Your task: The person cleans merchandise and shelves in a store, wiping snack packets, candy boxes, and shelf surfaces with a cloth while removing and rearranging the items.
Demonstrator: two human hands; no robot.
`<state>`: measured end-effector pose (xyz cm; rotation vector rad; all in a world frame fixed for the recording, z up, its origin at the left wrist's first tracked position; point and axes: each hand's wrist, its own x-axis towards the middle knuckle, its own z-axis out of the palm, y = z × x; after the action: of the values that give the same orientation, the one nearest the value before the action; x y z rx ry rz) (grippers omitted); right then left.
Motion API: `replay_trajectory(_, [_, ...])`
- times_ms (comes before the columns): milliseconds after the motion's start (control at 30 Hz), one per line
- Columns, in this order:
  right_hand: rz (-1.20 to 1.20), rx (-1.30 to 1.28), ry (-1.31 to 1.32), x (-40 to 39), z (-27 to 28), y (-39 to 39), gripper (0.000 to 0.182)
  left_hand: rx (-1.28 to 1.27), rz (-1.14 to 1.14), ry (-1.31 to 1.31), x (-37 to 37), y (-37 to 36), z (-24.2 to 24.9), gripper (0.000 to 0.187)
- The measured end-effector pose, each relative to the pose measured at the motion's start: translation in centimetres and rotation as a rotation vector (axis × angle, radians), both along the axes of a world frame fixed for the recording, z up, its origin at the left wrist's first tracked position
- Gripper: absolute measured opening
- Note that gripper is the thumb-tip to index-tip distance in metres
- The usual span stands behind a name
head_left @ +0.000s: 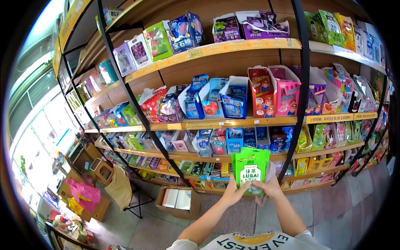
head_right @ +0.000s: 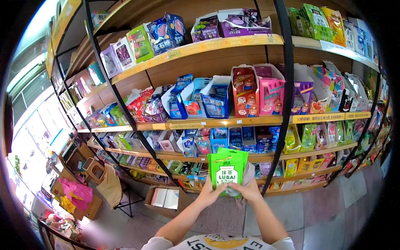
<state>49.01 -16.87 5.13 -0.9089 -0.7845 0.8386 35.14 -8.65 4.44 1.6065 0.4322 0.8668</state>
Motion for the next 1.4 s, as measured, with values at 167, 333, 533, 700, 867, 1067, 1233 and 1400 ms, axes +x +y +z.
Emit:
replay_trajectory(167, [0.029,0.036,-0.181,1.6,1.5,-0.7,0.076,0.082,-0.040,0.150,0.0,0.0,0.4,0.067])
replay_trajectory(333, [-0.014,-0.013,-0.303,3.0,1.8,-2.1,0.077,-0.057,-0.089,0.054,1.7,0.3,-0.5,0.078])
replay_trajectory(533, [-0.148,-0.058,-0.379,4.2,2.0,-3.6,0.073,0.243,-0.063,0.163,3.8,-0.5,0.5,0.075])
replay_trajectory(700, [-0.184,0.082,-0.410,6.1,2.1,-4.8,0.067,0.188,-0.096,0.161,5.5,-1.3,1.3,0.075])
replay_trajectory(867, [-0.199,0.079,-0.365,7.9,1.9,-6.4,0.068,0.149,-0.111,0.050,7.4,-2.8,2.0,0.074])
replay_trajectory(1067, [-0.192,0.063,-0.182,9.7,2.2,-8.8,0.070,-0.222,-0.200,-0.039,10.1,-4.5,1.0,0.068])
replay_trajectory(1233, [-0.320,0.093,-0.247,11.2,1.4,-10.9,0.062,-0.355,-0.388,0.126,11.9,-6.0,1.1,0.052])
replay_trajectory(1400, [-0.362,0.024,-0.287,12.6,1.8,-13.1,0.063,-0.278,-0.385,0.213,13.9,-8.0,3.0,0.043])
